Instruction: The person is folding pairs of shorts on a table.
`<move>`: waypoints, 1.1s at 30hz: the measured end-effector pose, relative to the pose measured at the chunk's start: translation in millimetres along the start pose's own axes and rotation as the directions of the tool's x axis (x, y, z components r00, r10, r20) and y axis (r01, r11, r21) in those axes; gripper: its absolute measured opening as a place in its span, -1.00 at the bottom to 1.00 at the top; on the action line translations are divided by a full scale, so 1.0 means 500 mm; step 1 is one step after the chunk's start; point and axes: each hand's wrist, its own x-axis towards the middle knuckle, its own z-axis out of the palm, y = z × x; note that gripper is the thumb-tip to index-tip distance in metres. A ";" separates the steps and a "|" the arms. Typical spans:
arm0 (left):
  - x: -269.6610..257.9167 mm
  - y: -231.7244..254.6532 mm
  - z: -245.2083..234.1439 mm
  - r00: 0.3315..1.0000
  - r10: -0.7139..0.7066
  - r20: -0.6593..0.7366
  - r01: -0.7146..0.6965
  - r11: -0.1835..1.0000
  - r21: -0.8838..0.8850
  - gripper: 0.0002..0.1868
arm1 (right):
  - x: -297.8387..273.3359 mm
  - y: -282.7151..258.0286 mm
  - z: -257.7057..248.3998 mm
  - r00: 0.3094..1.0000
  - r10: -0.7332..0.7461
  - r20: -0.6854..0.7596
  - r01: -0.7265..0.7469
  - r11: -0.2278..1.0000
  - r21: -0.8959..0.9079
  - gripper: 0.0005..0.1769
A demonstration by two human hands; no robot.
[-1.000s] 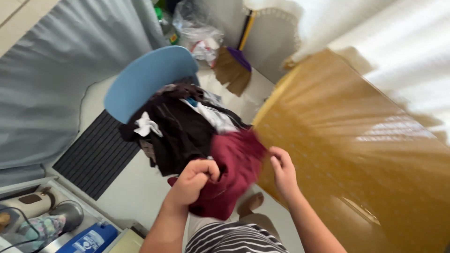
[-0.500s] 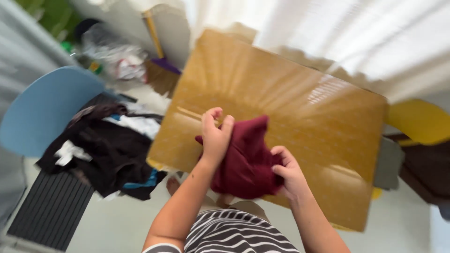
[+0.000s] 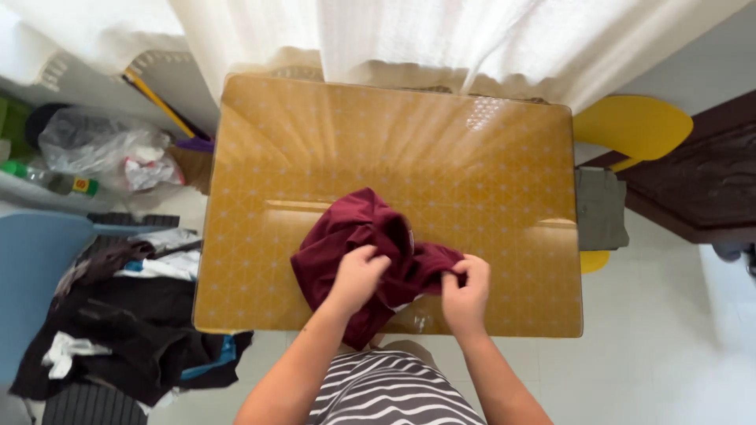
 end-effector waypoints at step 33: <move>-0.157 0.227 0.205 0.676 0.251 0.692 -0.438 0.893 0.104 -0.77 | 0.052 0.171 0.179 0.607 0.429 0.669 -0.776 0.500 0.383 -0.71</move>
